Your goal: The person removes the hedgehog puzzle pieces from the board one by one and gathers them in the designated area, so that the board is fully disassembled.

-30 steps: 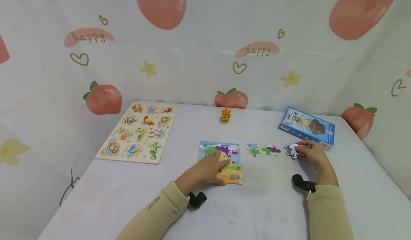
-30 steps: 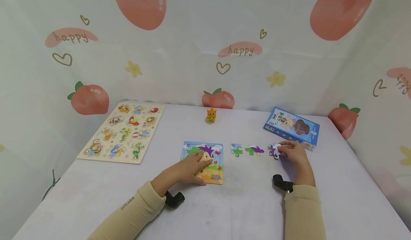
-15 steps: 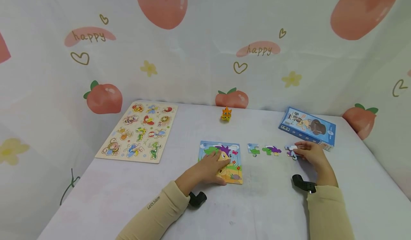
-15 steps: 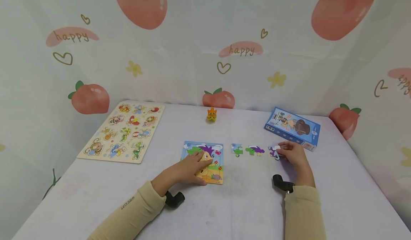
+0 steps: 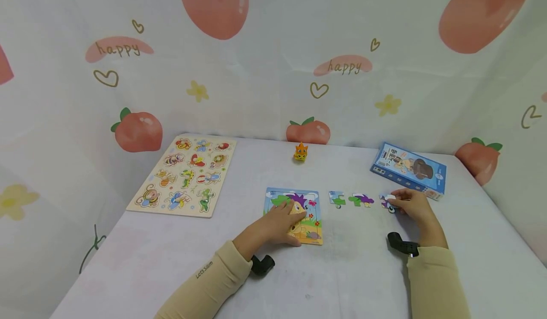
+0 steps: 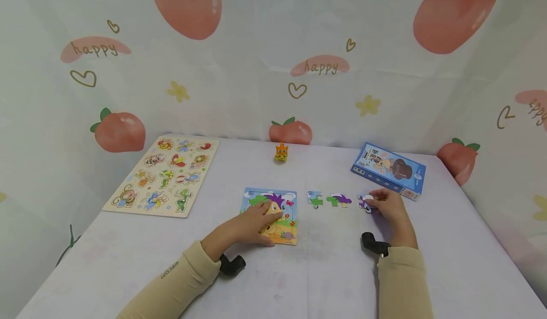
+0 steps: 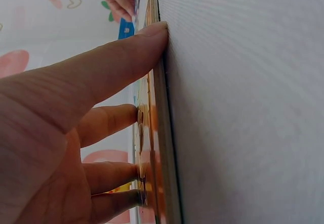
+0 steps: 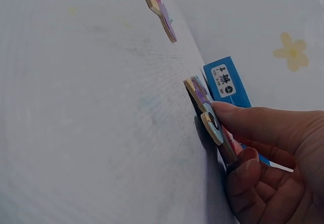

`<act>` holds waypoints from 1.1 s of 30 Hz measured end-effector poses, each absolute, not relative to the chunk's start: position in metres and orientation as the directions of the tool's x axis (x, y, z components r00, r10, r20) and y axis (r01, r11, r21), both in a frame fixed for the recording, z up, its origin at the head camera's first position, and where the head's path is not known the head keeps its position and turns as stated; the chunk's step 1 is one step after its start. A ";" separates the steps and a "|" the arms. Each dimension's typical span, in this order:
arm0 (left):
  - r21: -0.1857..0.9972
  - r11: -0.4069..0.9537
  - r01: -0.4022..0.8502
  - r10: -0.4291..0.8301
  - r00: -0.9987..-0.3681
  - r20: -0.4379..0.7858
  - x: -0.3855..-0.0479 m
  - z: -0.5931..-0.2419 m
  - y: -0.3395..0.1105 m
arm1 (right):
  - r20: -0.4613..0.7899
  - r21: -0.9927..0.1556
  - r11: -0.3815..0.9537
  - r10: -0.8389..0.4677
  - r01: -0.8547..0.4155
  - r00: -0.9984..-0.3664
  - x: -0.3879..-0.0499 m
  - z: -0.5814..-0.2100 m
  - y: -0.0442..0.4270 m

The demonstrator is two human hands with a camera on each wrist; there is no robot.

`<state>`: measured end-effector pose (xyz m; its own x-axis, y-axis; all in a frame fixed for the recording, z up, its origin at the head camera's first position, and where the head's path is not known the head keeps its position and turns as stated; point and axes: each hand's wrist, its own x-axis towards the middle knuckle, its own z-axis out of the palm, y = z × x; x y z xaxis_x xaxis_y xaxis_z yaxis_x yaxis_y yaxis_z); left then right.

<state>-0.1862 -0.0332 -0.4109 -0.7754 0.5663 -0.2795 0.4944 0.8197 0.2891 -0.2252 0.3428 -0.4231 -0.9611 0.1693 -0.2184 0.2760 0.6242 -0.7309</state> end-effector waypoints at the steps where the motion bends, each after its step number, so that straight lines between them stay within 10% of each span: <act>1: 0.288 0.820 0.494 0.566 -0.775 -0.280 -0.186 -0.411 -0.033 | -0.219 -0.732 0.623 0.168 0.276 -0.961 -0.225 -0.423 0.343; 33: 0.328 0.812 0.482 0.570 -0.777 -0.269 -0.186 -0.410 -0.035 | -0.201 -0.736 0.631 0.142 0.245 -0.969 -0.225 -0.423 0.342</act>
